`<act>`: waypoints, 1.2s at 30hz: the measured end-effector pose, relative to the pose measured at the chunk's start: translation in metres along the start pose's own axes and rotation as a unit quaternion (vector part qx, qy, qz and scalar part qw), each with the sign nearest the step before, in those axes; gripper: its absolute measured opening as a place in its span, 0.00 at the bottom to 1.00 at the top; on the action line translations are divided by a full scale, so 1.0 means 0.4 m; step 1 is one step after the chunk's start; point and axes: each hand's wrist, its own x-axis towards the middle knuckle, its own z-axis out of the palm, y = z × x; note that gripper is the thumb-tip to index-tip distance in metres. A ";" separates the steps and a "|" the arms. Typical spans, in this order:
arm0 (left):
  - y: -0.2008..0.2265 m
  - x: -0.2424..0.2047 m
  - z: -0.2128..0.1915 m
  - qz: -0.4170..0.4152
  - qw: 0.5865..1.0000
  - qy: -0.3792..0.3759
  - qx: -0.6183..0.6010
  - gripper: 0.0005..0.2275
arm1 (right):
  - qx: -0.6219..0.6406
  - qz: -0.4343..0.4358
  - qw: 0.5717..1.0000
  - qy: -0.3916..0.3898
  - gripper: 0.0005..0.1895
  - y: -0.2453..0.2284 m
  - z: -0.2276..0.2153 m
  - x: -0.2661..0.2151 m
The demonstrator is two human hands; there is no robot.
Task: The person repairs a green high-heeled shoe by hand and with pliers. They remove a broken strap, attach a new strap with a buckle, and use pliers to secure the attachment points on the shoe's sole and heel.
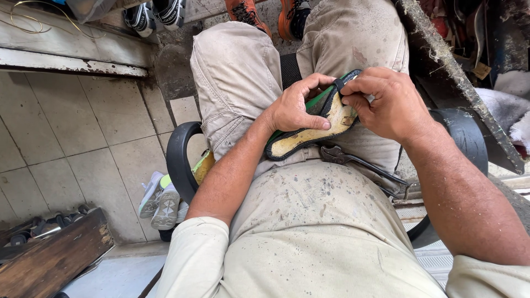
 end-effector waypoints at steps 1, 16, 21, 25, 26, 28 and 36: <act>0.000 -0.001 0.001 0.001 1.000 0.001 -0.001 0.41 | -0.001 0.000 1.000 -0.001 0.06 0.008 -0.002 -0.002; 0.010 -0.011 0.013 0.009 0.999 0.029 0.031 0.39 | -0.096 -0.038 0.993 0.064 0.03 0.021 0.025 -0.037; -0.004 -0.011 0.012 0.015 0.998 0.032 0.055 0.41 | -0.118 -0.049 0.989 0.076 0.01 0.018 0.037 -0.044; -0.001 -0.023 0.023 0.032 0.995 0.052 0.074 0.50 | -0.137 -0.061 0.985 0.082 0.01 0.028 0.046 -0.046; 0.009 -0.027 0.026 0.044 0.994 0.049 0.082 0.50 | -0.133 -0.062 0.986 0.080 0.01 0.027 0.047 -0.044; 0.038 -0.035 0.038 0.054 0.994 0.045 0.089 0.51 | -0.129 -0.061 0.987 0.080 0.01 0.026 0.052 -0.047; 0.083 -0.041 0.053 0.093 0.974 0.073 0.192 0.37 | -0.118 -0.031 0.989 0.079 0.06 0.025 0.067 -0.051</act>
